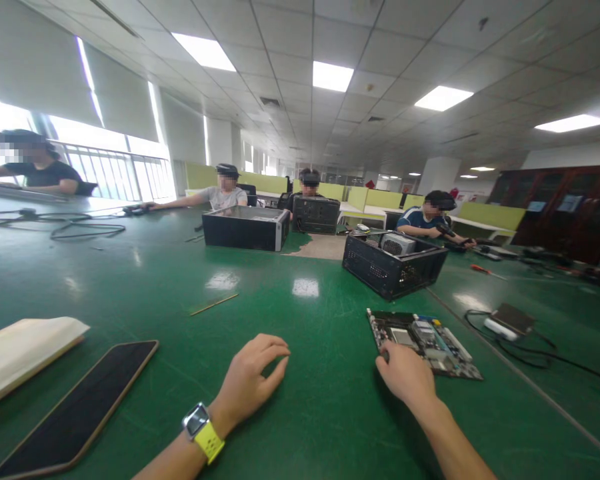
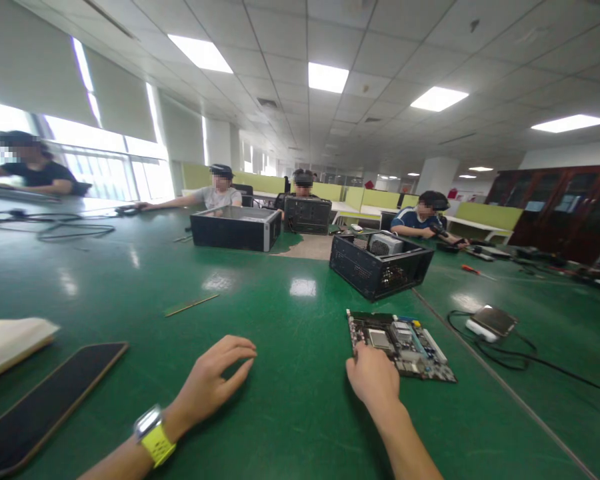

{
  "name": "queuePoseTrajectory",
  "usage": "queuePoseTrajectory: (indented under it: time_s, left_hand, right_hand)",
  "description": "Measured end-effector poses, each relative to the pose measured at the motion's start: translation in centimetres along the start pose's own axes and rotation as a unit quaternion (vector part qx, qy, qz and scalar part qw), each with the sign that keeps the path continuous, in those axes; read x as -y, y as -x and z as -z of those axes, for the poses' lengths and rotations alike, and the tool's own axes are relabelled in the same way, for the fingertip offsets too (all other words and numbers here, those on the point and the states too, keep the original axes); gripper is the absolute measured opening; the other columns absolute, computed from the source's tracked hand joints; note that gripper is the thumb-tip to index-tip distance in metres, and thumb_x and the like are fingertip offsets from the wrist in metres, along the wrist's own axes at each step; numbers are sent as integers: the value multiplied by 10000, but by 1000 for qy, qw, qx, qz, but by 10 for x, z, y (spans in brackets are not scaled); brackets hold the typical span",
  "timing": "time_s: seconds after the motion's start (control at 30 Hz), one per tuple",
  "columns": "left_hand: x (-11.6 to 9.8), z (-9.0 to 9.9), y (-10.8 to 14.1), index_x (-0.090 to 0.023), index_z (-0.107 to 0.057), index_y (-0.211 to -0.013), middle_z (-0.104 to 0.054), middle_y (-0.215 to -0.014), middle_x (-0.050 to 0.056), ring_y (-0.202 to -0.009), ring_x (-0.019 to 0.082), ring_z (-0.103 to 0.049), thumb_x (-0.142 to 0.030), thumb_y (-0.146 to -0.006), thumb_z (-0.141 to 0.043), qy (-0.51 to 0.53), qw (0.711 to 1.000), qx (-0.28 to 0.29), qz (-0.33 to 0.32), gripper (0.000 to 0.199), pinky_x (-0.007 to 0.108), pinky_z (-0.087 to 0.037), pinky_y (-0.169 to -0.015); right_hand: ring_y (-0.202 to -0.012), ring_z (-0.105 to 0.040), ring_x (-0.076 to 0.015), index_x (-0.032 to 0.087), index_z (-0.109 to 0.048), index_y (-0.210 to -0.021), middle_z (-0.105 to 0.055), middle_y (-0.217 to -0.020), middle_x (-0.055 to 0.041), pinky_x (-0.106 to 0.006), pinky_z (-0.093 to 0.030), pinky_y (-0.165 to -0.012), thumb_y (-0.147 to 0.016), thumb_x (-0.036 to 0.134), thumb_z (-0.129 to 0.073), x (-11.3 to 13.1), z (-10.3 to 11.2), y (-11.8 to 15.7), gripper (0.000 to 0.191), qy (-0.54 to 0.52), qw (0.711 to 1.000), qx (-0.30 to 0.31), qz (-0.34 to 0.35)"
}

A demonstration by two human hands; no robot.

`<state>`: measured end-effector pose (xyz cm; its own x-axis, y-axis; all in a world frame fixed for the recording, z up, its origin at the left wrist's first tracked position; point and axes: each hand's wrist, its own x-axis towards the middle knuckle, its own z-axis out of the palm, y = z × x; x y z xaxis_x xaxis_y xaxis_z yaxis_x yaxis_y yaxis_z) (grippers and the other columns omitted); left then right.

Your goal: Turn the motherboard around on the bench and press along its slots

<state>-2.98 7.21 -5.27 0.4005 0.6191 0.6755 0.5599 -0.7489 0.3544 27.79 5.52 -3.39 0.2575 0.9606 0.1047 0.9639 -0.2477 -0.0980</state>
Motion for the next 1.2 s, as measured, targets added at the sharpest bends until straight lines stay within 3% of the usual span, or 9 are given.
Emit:
queuePoseTrajectory:
  time_s: [0.13, 0.2, 0.3, 0.33, 0.37, 0.5, 0.57, 0.77, 1.2]
  left_hand:
    - [-2, 0, -1, -201, -651, -917, -653, -958, 61, -898, 192, -611, -182, -876, -523, 1, 1000, 10, -1, 136, 338, -502, -809]
    - [-4, 0, -1, -201, -650, -918, -648, -965, 64, -910, 193, -605, -181, -879, -520, 2, 1000, 17, -3, 138, 340, -497, -819]
    - [-7, 0, -1, -205, -650, -940, -633, -1036, 73, -972, 210, -584, -184, -869, -533, -2, 999, 47, -13, 139, 362, -482, -854]
    - [-8, 0, -1, -209, -650, -949, -624, -1073, 77, -1003, 221, -572, -189, -860, -545, -7, 998, 63, -18, 139, 375, -474, -868]
    - [-9, 0, -1, -212, -650, -955, -614, -1108, 78, -1029, 232, -560, -194, -850, -559, -11, 997, 79, -23, 140, 388, -466, -880]
    - [-10, 0, -2, -222, -645, -975, -621, -1115, 68, -1042, 247, -545, -220, -828, -597, -18, 990, 133, -32, 155, 411, -451, -885]
    - [-10, 0, -2, -220, -638, -991, -635, -1083, 63, -1016, 239, -554, -222, -833, -593, -12, 989, 147, -32, 164, 404, -452, -872]
    - [-9, 0, -3, -207, -637, -915, -656, -1034, 46, -970, 219, -566, -207, -838, -588, 9, 987, 156, -31, 91, 376, -448, -839]
    - [-10, 0, -3, -209, -657, -1005, -681, -1027, 47, -963, 222, -566, -219, -842, -593, 19, 986, 163, -39, 175, 385, -460, -857]
  right_hand:
    - [-829, -647, -250, 187, -700, -809, -704, -834, -112, -308, -432, -678, -820, 342, -483, 26, 8, 29, 266, -50, 995, 28, 86]
    - [-746, -645, -213, 184, -710, -762, -701, -759, -89, -271, -430, -630, -808, 362, -516, 41, 14, 49, 267, -139, 968, 118, 175]
    - [-552, -606, -135, 220, -690, -1029, -711, -775, -34, -214, -408, -499, -800, 414, -551, 56, 23, 71, 331, -330, 819, 378, 278]
    - [-525, -598, -121, 232, -648, -1121, -715, -817, -27, -203, -402, -474, -805, 430, -547, 58, 24, 73, 386, -387, 773, 415, 283]
    - [-539, -606, -118, 231, -622, -1160, -715, -857, -28, -202, -410, -477, -813, 438, -540, 59, 24, 72, 412, -435, 758, 400, 276]
    - [-843, -637, -175, 186, -689, -964, -704, -925, -62, -284, -475, -763, -846, 370, -513, 45, 13, 44, 281, -434, 872, 42, 222]
    - [-1007, -592, -201, 193, -700, -961, -688, -1032, -75, -332, -417, -926, -839, 336, -528, 35, 1, 28, 254, -359, 906, -47, 219]
    - [-1062, -554, -199, 234, -706, -955, -676, -1088, -42, -330, -376, -957, -844, 300, -520, 26, -27, 12, 227, -264, 935, -24, 236]
    - [-908, -564, -180, 235, -687, -871, -684, -936, -13, -287, -386, -842, -850, 278, -481, 30, -29, 12, 211, -271, 937, -5, 219]
